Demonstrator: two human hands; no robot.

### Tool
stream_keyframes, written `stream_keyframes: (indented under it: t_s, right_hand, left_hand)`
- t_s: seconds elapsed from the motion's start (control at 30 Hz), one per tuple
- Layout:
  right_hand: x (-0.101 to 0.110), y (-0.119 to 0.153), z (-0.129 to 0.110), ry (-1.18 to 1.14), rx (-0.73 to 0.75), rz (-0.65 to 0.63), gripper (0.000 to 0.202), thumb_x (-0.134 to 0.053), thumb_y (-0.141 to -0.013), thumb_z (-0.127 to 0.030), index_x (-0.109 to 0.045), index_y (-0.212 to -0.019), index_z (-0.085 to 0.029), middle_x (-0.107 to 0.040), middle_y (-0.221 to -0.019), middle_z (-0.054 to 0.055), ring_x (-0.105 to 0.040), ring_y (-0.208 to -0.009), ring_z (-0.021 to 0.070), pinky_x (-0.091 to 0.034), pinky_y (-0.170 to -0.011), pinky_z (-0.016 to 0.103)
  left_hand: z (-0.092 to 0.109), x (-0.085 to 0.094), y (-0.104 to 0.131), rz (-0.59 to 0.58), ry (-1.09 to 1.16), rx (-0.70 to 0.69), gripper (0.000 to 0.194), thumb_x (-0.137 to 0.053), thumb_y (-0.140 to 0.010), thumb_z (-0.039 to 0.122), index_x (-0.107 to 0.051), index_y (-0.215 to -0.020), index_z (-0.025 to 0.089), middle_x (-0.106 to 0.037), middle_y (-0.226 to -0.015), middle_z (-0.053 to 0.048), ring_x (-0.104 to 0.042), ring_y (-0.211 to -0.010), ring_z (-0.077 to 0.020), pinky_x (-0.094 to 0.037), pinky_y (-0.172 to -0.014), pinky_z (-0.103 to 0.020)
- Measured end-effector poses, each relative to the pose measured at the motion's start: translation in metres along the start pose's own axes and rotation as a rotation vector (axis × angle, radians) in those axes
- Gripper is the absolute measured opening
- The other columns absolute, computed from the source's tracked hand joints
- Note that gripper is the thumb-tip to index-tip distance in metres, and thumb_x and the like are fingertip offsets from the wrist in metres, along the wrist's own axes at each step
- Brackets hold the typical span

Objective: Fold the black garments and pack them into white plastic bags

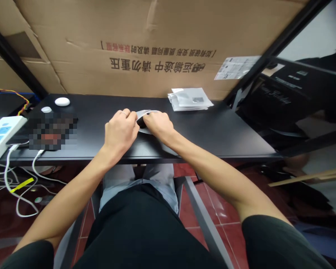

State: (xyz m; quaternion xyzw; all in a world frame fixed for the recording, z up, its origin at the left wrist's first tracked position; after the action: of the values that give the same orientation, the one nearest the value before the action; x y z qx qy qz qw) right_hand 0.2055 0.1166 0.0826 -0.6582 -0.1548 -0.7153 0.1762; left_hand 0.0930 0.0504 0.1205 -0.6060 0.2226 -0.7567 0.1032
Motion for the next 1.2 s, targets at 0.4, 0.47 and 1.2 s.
stream_keyframes:
  t_s: [0.4,0.47,1.2]
  right_hand:
    - [0.005,0.079,-0.038,0.114,0.797,0.537,0.036,-0.044,-0.120,-0.014,-0.080,-0.123,-0.020,-0.082,-0.124,0.014,-0.071,-0.116,0.0288,-0.056,-0.098,0.045]
    - [0.010,0.082,-0.047,0.142,0.800,0.623,0.032,-0.048,-0.120,-0.016,-0.079,-0.125,-0.021,-0.082,-0.124,0.013,-0.069,-0.111,0.0286,-0.053,-0.094,0.045]
    - [0.011,0.065,0.026,0.079,0.551,0.559,0.033,-0.049,-0.118,-0.017,-0.079,-0.106,-0.024,-0.081,-0.110,0.012,-0.063,-0.107,0.0303,-0.045,-0.096,0.048]
  left_hand:
    - [-0.109,-0.050,0.028,-0.261,0.486,0.350,0.057,-0.061,-0.106,0.077,-0.074,-0.094,0.023,-0.077,-0.083,-0.008,-0.073,-0.067,-0.0254,-0.058,-0.068,-0.037]
    - [-0.108,-0.065,0.034,-0.412,0.680,0.365,0.055,-0.063,-0.106,0.072,-0.070,-0.080,0.024,-0.070,-0.069,-0.005,-0.065,-0.053,-0.0202,-0.053,-0.056,-0.033]
    - [-0.112,-0.048,0.037,-0.446,1.276,0.438,0.049,-0.092,-0.090,0.049,-0.053,-0.078,0.022,-0.048,-0.072,0.004,-0.039,-0.055,-0.0064,-0.030,-0.047,-0.021]
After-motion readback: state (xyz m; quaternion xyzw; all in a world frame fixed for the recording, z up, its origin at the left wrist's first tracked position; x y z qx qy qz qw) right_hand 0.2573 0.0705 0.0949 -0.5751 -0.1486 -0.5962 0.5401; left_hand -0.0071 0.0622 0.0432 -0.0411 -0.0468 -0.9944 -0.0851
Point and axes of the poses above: each hand's wrist, its own y-axis away from the middle knuckle, its own x-axis out of the back of the hand, z = x × y, the point moved 9 cm from there along -y, towards the middle knuckle
